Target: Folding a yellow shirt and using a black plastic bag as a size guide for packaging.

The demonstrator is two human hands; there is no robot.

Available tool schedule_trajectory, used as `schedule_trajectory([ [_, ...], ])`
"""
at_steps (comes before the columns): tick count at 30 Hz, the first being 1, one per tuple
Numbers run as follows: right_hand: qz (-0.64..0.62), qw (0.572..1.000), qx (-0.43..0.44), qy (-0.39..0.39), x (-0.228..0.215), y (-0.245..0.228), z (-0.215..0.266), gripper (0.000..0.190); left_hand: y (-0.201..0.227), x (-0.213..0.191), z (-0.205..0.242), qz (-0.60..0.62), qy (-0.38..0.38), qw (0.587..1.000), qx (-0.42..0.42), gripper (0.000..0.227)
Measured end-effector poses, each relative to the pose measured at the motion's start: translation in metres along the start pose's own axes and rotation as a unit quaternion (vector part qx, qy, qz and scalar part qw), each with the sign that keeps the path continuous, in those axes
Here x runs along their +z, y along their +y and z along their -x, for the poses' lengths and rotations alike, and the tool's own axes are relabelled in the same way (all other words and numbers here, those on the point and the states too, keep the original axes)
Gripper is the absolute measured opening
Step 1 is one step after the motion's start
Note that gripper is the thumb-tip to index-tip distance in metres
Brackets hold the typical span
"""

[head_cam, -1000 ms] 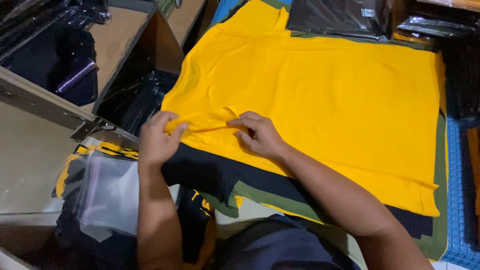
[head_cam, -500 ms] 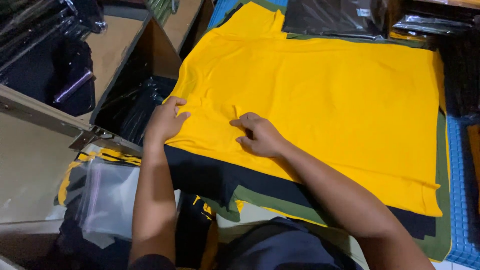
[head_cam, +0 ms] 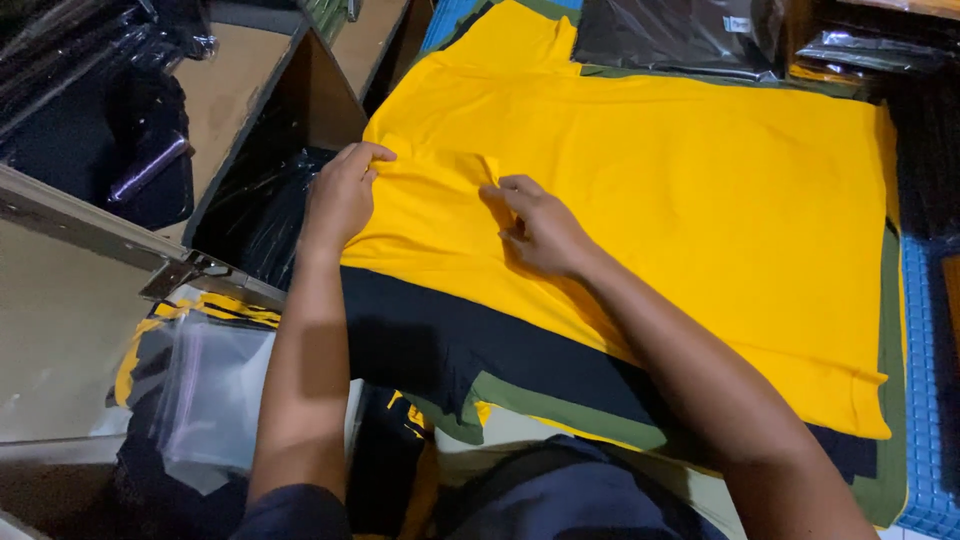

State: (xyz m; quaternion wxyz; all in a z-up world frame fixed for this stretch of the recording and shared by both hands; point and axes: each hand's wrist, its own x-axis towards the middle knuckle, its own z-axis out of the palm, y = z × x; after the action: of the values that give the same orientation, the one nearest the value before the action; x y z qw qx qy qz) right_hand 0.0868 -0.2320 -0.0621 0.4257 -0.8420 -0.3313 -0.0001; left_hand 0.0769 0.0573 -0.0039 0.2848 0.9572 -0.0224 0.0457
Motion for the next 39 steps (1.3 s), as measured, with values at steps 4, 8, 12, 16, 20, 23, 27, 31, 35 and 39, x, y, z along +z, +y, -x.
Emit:
schedule_trajectory([
  [4,0.03,0.999,0.008,-0.006,0.0,0.021,-0.01,0.055,-0.004,0.007,-0.012,-0.042,0.014,0.999,0.021,0.037],
  [8,0.03,0.997,0.066,-0.028,-0.004,0.035,-0.01,0.054,0.001,0.003,-0.009,-0.01,-0.052,0.996,-0.068,0.033],
  [12,0.007,0.997,0.077,-0.031,-0.007,0.034,-0.014,0.055,0.017,-0.005,0.001,-0.039,-0.058,0.996,-0.051,0.04],
  [16,0.007,0.997,0.076,-0.025,-0.015,0.014,-0.014,0.06,0.007,-0.004,0.0,-0.036,-0.068,0.996,-0.047,0.046],
  [20,0.059,0.993,0.096,-0.041,-0.015,0.021,-0.009,0.074,-0.041,0.026,-0.019,-0.107,0.02,0.994,0.02,0.03],
  [23,0.133,0.983,0.1,-0.078,-0.028,0.014,0.0,0.074,-0.043,0.049,-0.027,-0.203,0.075,0.969,0.118,0.029],
  [27,0.184,0.96,0.141,-0.155,-0.061,0.0,0.036,0.052,0.033,0.066,-0.01,-0.131,-0.021,0.964,0.229,0.027],
  [31,0.168,0.933,0.213,-0.238,-0.091,-0.015,0.076,0.054,0.087,0.087,-0.002,-0.063,-0.18,0.922,0.337,0.025],
  [35,0.189,0.913,0.257,-0.254,-0.106,-0.012,0.117,0.047,0.097,0.112,-0.006,-0.075,-0.21,0.891,0.395,0.017],
  [39,0.187,0.899,0.312,-0.245,-0.137,-0.019,0.157,0.055,0.108,0.11,-0.009,-0.092,-0.218,0.886,0.4,0.016],
])
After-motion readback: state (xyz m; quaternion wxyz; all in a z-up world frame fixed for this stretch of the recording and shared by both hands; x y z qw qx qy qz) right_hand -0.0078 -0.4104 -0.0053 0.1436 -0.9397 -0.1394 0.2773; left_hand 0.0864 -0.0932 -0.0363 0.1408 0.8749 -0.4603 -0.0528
